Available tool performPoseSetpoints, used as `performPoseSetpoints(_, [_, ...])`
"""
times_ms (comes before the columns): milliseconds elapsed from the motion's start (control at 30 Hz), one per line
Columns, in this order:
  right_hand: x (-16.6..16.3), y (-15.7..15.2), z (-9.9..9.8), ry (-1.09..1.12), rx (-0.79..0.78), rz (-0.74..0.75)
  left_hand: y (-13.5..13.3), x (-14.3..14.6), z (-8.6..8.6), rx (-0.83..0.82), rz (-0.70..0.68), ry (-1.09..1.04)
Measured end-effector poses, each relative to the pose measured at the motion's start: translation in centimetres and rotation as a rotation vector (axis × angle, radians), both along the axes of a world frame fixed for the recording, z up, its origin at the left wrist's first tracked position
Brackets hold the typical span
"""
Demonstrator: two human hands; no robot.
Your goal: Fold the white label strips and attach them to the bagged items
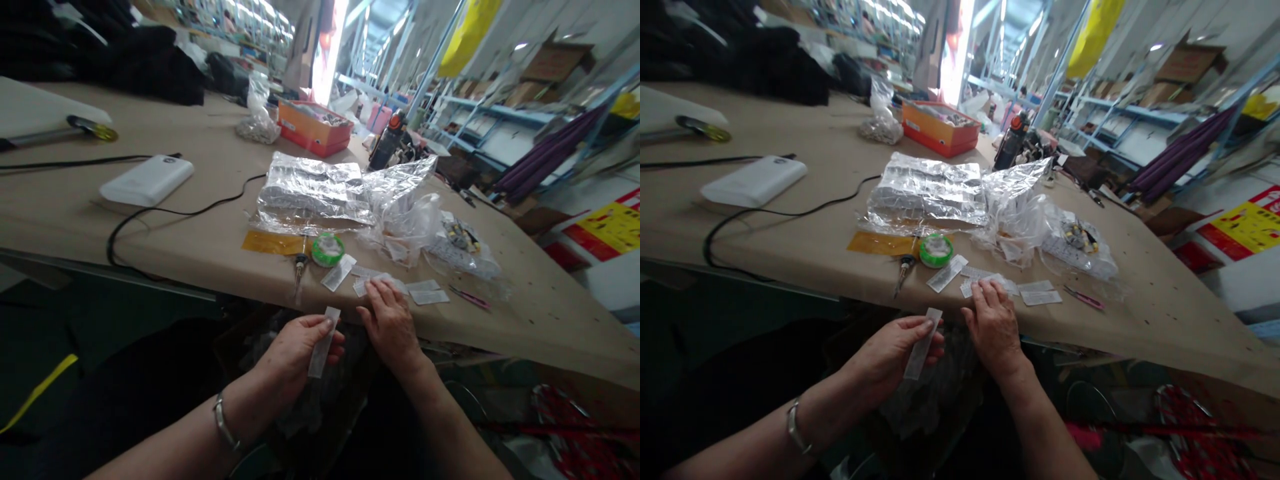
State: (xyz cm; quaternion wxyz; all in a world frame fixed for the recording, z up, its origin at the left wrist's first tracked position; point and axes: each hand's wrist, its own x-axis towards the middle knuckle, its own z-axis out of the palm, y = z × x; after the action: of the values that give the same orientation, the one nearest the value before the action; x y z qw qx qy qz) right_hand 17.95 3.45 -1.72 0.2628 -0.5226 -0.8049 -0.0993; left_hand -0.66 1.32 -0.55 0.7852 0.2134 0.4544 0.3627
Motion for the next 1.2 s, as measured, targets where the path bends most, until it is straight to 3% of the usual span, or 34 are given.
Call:
performPoseSetpoints(100, [0.5, 0.6, -1.0, -0.022, 0.027, 0.004, -0.1, 0.1, -0.1, -0.012, 0.004, 0.028])
performPoseSetpoints(200, [0.9, 0.7, -1.7, 0.091, 0.077, 0.035, 0.0, 0.3, 0.1, -0.037, 0.015, 0.038])
performPoseSetpoints(400, [0.6, -0.6, -0.8, 0.373, 0.099, 0.149, 0.2, 0.7, 1.0, -0.091, 0.002, -0.049])
performPoseSetpoints(600, [-1.0, -2.5, -0.8, 0.241, 0.069, 0.346, 0.2, 0.9, 0.9, -0.020, -0.009, -0.225])
performPoseSetpoints(767, [-0.5, -0.6, -1.1, 0.224, 0.045, 0.304, 0.8, 1.1, 0.6, -0.048, 0.022, -0.173])
performPoseSetpoints(967, [-0.2, 0.3, -0.1, 0.406, -0.010, 0.255, 1.1, 1.1, 0.8, -0.049, -0.006, -0.163])
performPoseSetpoints(1100, [-0.8, -1.0, 0.6, 0.684, -0.054, 0.170, 1.2, 1.2, 0.6, -0.071, -0.002, -0.153])
performPoseSetpoints(1200, [-1.3, -2.5, 1.0, 1.016, -0.237, 0.078, 1.2, 1.3, 0.4, -0.070, 0.001, -0.171])
